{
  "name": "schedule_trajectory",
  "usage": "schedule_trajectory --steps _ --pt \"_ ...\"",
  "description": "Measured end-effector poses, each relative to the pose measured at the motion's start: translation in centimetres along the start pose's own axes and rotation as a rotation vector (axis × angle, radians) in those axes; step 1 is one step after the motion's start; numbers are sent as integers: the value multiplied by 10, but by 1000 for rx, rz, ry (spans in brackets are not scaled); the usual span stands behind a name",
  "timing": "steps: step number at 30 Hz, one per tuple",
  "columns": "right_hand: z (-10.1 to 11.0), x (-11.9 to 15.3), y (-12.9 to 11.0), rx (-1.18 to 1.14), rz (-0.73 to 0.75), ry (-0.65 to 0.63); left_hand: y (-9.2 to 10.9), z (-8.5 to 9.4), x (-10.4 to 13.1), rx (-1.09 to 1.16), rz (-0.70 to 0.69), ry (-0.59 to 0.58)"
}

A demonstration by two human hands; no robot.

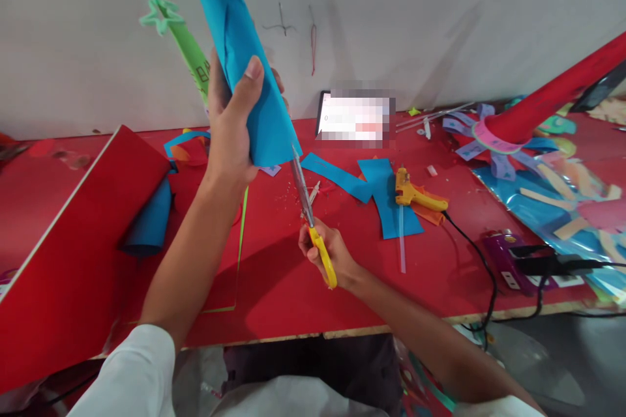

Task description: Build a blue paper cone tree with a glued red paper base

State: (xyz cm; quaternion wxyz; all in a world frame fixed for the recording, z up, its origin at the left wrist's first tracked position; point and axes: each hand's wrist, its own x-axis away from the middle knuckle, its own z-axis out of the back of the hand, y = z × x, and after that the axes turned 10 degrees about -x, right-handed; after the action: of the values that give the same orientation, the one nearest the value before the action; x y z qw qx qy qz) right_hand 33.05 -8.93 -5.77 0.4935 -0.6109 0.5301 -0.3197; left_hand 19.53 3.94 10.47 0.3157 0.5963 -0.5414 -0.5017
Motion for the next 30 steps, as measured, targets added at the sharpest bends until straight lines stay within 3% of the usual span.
schedule_trajectory --steps 3,4,8,19,26,30 --pt "-1 0 0 -20 -6 -1 -3 -4 2 -41 -207 1" --pt "-2 0 0 -22 -9 2 -3 -6 3 -48 -217 1" --pt "-2 0 1 -59 6 13 0 -9 6 -14 -170 19" --pt "-1 0 2 -94 17 2 -5 1 0 -5 -213 -60" --pt "1 1 8 -139 10 31 0 -7 4 -24 -175 30" --pt "2 2 10 -164 -24 35 2 -4 3 -30 -154 -32"
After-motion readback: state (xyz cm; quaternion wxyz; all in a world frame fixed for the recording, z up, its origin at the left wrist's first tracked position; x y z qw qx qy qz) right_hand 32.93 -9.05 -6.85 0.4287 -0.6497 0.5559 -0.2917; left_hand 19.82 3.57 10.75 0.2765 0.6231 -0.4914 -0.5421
